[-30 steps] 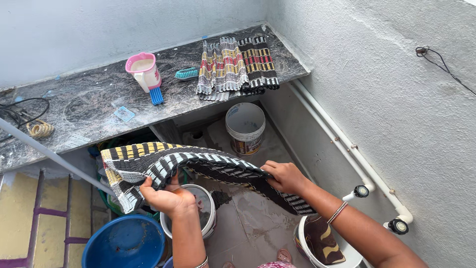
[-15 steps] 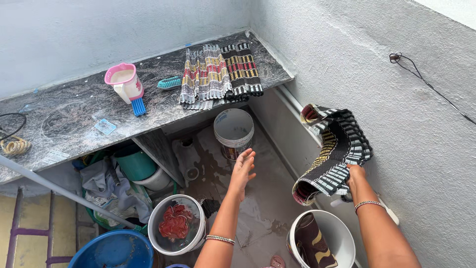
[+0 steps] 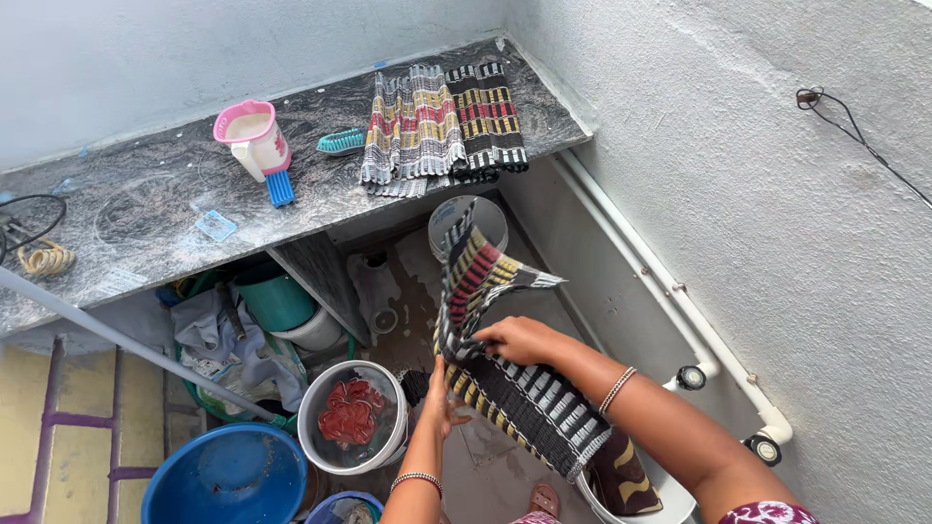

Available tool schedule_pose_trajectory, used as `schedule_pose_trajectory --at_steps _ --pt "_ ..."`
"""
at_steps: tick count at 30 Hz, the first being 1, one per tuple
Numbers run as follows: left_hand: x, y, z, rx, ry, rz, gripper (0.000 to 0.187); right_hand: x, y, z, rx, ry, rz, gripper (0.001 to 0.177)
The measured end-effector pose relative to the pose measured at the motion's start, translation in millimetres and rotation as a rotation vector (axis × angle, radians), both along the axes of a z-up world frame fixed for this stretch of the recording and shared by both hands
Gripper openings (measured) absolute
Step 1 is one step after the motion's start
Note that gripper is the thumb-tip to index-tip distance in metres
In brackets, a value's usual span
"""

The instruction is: The person picks up several floor mats from the floor and carries them to a washing area where they rinse each mat individually under a water tap.

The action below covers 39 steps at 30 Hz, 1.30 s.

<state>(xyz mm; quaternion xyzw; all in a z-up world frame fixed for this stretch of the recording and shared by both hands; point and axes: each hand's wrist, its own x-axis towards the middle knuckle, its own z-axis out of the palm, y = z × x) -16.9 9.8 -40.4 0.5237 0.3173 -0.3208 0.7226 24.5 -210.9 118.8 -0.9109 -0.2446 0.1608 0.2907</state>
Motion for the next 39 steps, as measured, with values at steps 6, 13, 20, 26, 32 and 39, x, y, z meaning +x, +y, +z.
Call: schedule_pose_trajectory --at_steps 6,13,20,26,32,39 --pt "-52 35 -25 -0.17 -0.302 0.836 0.086 -35 123 32 -0.241 -0.041 0.521 0.042" --pt "-28 18 -11 -0.117 -0.228 1.123 0.064 -6 95 -29 0.337 0.51 0.128 0.049" --pt "11 -90 7 0.031 -0.376 -0.225 0.069 23 -132 -81 1.099 0.42 -1.166 0.027" --pt "6 -150 58 -0.02 -0.511 -0.538 0.067 -61 -265 -87 1.424 0.099 -1.792 0.021" --pt "18 -125 4 0.197 -0.677 -0.543 0.078 -65 -262 -76 1.381 0.343 -1.551 0.016" --pt "-5 -67 3 0.54 -0.79 -0.672 0.118 -31 -214 -76 1.321 0.601 -1.224 0.017"
